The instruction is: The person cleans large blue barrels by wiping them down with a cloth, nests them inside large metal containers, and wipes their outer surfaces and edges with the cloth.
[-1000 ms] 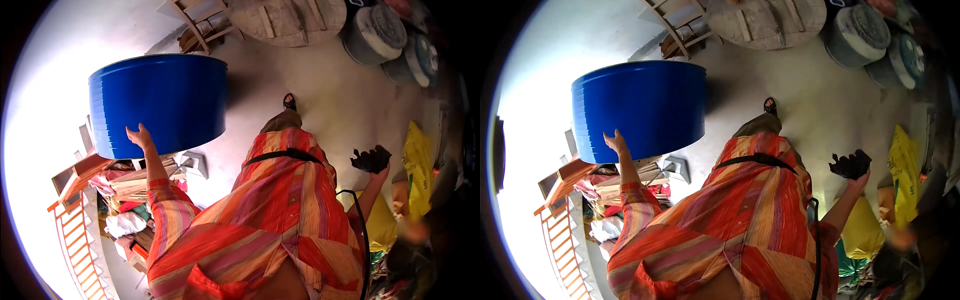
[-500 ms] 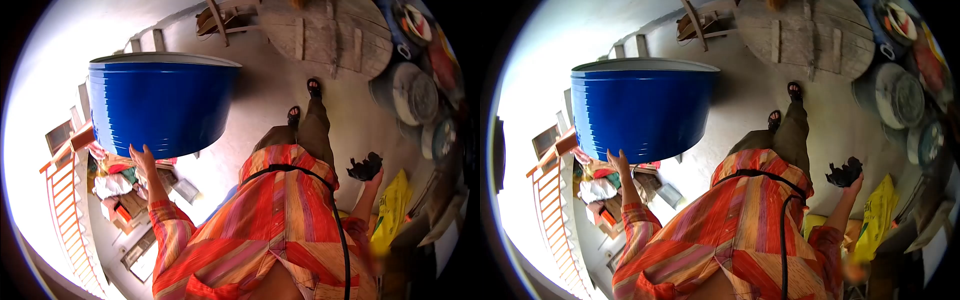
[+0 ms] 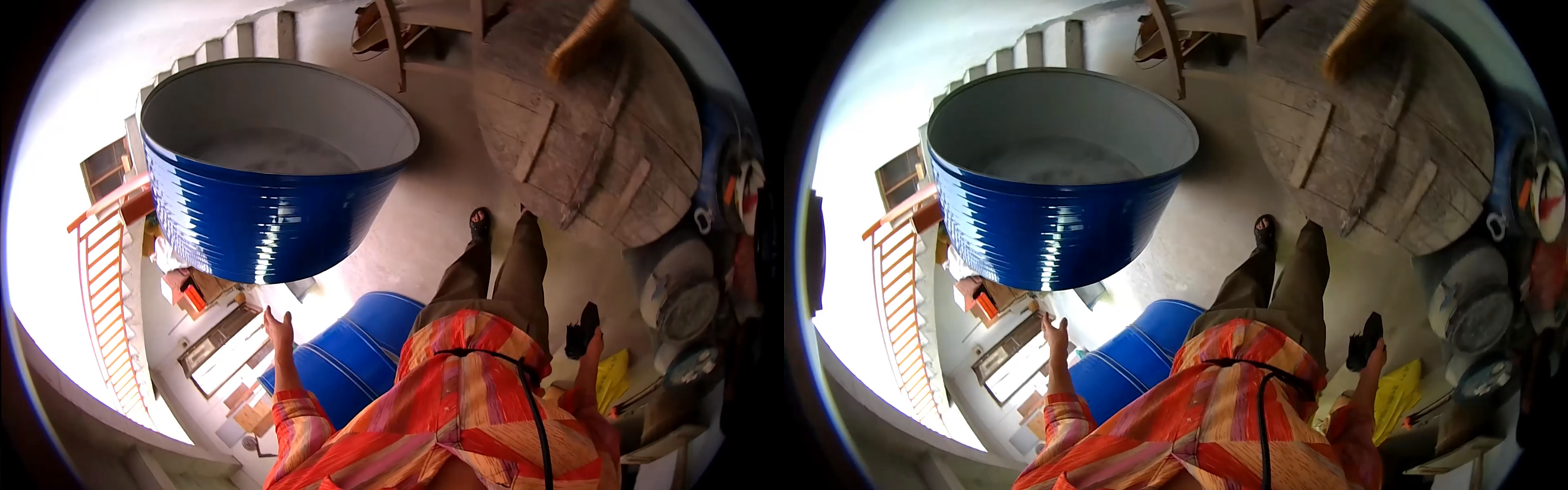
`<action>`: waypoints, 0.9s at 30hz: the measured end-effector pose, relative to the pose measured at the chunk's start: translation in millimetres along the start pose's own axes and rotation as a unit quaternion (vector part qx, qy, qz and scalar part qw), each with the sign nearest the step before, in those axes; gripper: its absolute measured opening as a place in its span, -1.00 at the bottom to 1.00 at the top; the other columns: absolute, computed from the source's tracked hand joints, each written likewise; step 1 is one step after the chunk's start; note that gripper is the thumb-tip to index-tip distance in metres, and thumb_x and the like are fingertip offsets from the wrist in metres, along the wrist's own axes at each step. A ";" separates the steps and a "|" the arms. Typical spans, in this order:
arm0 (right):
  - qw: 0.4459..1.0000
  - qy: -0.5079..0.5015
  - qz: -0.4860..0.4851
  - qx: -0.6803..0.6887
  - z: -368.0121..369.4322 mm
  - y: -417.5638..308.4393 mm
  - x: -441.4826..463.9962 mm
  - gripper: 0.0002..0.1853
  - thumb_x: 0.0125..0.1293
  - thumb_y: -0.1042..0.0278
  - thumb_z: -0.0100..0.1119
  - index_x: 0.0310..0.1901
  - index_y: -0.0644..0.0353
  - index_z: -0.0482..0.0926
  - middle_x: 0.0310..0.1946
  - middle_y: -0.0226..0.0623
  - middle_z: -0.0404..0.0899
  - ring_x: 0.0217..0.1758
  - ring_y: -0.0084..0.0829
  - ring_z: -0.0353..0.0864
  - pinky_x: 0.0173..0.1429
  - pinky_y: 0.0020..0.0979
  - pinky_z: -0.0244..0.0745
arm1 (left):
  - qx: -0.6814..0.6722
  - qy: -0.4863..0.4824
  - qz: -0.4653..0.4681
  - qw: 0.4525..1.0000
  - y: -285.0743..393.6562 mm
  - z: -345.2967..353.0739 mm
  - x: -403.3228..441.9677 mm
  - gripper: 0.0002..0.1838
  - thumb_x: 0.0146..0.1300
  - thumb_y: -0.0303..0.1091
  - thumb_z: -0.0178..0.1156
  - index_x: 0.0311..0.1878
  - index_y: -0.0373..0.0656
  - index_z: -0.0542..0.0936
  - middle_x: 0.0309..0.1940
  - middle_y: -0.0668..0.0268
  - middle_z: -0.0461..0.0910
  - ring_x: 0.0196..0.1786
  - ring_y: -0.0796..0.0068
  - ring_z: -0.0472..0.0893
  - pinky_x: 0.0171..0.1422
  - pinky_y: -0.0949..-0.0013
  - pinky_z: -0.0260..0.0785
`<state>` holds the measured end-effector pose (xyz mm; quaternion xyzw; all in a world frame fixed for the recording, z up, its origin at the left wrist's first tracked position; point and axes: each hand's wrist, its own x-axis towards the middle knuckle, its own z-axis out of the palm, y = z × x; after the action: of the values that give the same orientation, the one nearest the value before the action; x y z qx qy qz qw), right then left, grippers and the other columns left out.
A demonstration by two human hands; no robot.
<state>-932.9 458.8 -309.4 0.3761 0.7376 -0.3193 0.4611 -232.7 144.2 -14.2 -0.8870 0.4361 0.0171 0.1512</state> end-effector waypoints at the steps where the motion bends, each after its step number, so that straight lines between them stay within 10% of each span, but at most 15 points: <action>1: 1.000 -0.002 -0.011 -0.025 -3.7 -3.9 7.7 -0.40 0.39 0.02 -0.08 0.27 0.36 0.28 0.17 -0.06 0.39 0.14 -0.15 0.45 0.18 -0.26 0.41 | 0.003 -0.012 -0.033 0.999 -5.7 7.4 -6.4 -0.23 0.07 -0.17 0.30 0.34 -0.16 0.22 0.31 -0.03 0.21 0.36 -0.06 0.18 0.42 0.07 0.02; 17: 0.947 0.015 -0.003 -0.322 53.3 -82.4 5.4 -0.38 0.41 -0.01 -0.11 0.32 0.31 0.21 0.28 -0.08 0.29 0.24 -0.11 0.38 0.25 -0.15 0.33 | -0.039 -0.247 -0.113 0.962 34.9 58.9 -131.2 -0.43 0.17 0.01 0.20 0.19 -0.07 0.46 0.30 -0.04 0.24 0.35 -0.03 0.21 0.41 0.08 0.07; 27: 0.968 -0.031 -0.018 -0.247 34.8 -97.2 48.8 -0.42 0.34 -0.07 -0.03 0.21 0.23 0.36 0.10 -0.24 0.45 0.03 -0.19 0.51 0.08 -0.18 0.44 | -0.079 -0.283 -0.128 0.947 69.6 70.0 -156.2 -0.46 0.17 -0.02 0.18 0.20 -0.03 0.47 0.31 0.03 0.25 0.37 0.01 0.21 0.41 0.09 0.08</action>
<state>-1014.4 393.1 -355.1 0.2271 0.7853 -0.1475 0.5568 -376.5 244.1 -73.3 -0.9031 0.2549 0.2823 0.1992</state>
